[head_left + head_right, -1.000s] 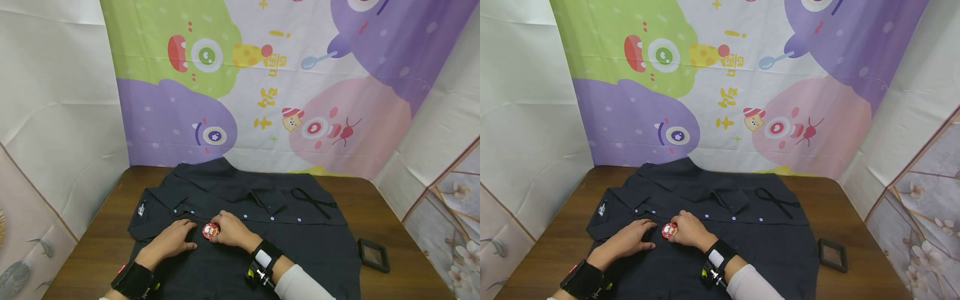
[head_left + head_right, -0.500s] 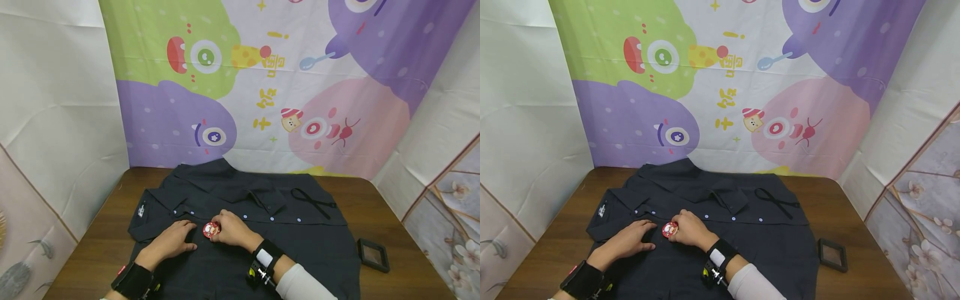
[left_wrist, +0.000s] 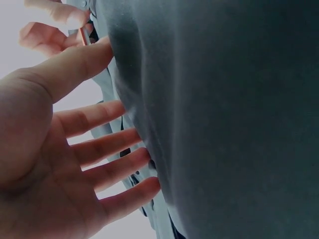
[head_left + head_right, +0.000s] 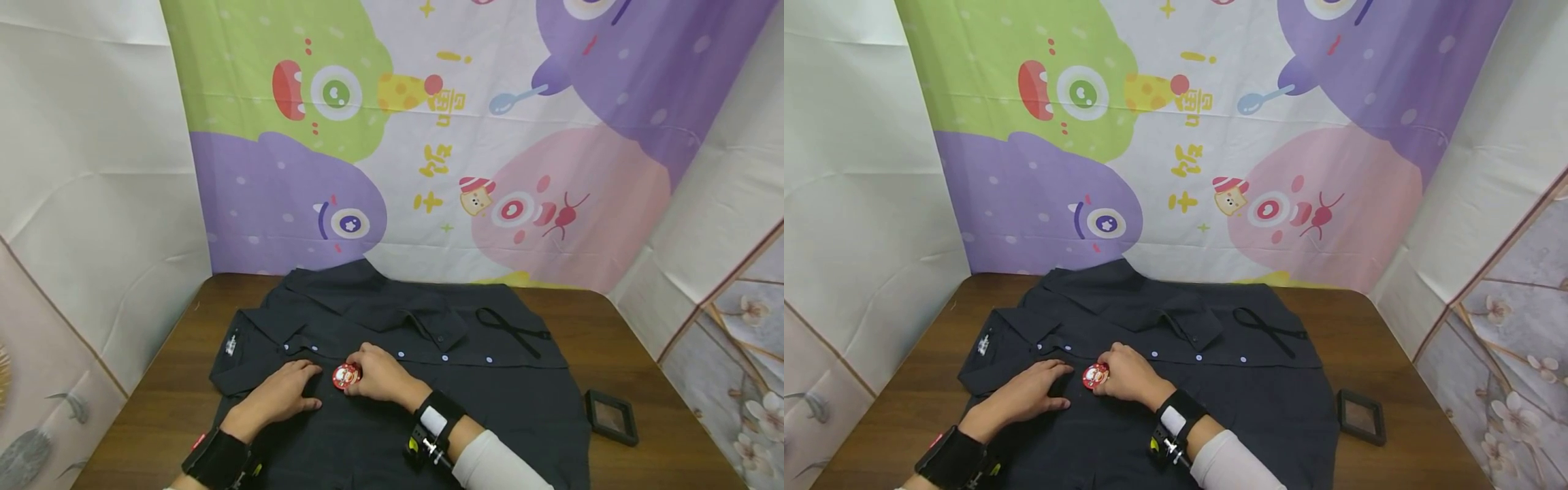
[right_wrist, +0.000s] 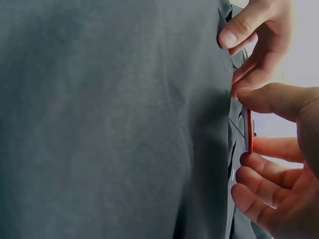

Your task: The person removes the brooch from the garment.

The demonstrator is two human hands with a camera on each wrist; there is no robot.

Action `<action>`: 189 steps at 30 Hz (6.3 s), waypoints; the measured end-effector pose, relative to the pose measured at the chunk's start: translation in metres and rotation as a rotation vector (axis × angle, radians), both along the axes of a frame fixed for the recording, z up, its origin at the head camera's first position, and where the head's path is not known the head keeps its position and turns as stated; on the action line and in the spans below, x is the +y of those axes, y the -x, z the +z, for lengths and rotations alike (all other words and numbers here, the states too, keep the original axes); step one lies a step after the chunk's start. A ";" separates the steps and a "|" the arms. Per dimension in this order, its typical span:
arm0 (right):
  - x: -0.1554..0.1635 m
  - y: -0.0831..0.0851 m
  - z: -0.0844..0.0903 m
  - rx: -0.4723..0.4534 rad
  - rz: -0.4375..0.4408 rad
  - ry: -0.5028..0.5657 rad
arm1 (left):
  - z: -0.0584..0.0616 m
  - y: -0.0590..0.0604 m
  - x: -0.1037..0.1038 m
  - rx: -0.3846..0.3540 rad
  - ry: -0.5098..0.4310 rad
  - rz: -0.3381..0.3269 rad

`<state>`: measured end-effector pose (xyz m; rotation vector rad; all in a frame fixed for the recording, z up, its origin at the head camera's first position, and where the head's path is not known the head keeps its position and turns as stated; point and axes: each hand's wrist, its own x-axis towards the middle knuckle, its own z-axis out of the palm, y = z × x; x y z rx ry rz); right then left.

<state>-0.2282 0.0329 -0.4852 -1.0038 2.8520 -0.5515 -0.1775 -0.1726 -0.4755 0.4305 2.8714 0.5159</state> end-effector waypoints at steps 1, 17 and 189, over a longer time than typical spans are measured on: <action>0.000 0.000 0.000 -0.002 0.001 0.001 | 0.000 0.000 0.000 0.000 -0.001 0.001; 0.001 0.000 -0.001 0.004 -0.017 0.070 | 0.002 -0.002 0.004 0.014 -0.030 -0.016; 0.022 -0.001 0.017 -0.088 0.110 0.419 | 0.006 0.006 0.013 0.342 -0.276 -0.075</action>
